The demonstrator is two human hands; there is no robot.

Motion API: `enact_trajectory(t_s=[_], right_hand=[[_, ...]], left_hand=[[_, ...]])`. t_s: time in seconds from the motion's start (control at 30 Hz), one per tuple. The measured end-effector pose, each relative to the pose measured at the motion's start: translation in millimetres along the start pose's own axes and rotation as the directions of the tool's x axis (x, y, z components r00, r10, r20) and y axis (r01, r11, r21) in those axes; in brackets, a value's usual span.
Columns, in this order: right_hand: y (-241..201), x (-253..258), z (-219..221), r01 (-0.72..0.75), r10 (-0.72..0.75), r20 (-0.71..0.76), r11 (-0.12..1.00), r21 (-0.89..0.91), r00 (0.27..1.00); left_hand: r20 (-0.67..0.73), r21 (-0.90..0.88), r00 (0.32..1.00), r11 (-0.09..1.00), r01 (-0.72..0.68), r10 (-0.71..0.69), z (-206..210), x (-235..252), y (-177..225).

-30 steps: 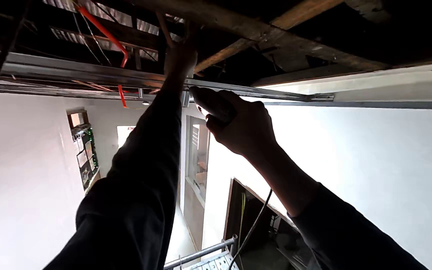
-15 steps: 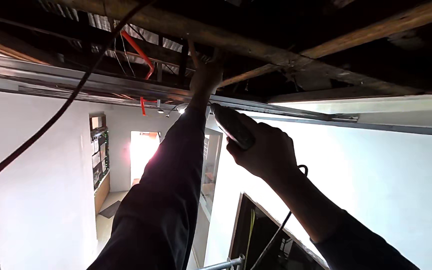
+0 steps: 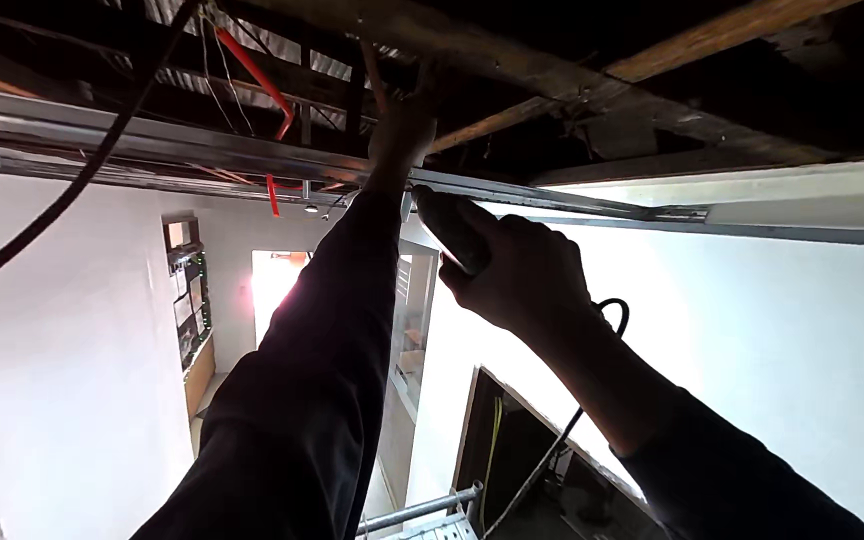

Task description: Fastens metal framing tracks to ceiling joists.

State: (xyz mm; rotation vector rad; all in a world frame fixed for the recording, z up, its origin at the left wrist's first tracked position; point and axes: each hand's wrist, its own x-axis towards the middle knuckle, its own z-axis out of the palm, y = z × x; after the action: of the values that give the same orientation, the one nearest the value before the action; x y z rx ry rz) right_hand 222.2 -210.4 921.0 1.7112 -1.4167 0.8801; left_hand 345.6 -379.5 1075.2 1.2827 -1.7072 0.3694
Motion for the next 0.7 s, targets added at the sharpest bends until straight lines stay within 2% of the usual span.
enact_trajectory(t_s=[0.13,0.33,0.4,0.47,0.53,0.6,0.63,0.7], right_hand=[[2,0,-3,0.007,-0.005,0.070,1.000,-0.029,0.998],[2,6,5,0.056,-0.055,0.022,0.997,-0.062,0.998],[5,12,6,-0.006,0.006,0.010,0.999,0.050,1.000],[16,25,7,-0.073,0.080,-0.017,0.962,0.263,0.997],[28,32,8,-0.180,0.199,0.024,0.819,0.544,0.980],[30,39,4,-0.318,0.320,0.157,0.547,0.774,0.934],[28,39,1,-0.368,0.350,0.225,0.428,0.826,0.910],[26,37,-1,-0.413,0.360,0.303,0.284,0.865,0.883]], left_hand=[[0.021,0.029,1.000,1.000,0.002,-0.002,-2,-1,1],[0.019,0.003,1.000,1.000,0.021,-0.021,-3,0,1],[0.016,-0.010,1.000,1.000,0.010,-0.010,2,1,-1],[-0.011,-0.035,1.000,0.999,0.002,-0.002,2,4,-7],[-0.006,-0.082,1.000,0.996,0.021,-0.022,1,2,-7],[-0.002,-0.018,1.000,1.000,-0.001,0.001,1,3,-7],[0.002,0.020,1.000,1.000,-0.012,0.012,0,2,-7],[0.012,0.023,1.000,0.999,-0.022,0.021,-2,1,-6]])
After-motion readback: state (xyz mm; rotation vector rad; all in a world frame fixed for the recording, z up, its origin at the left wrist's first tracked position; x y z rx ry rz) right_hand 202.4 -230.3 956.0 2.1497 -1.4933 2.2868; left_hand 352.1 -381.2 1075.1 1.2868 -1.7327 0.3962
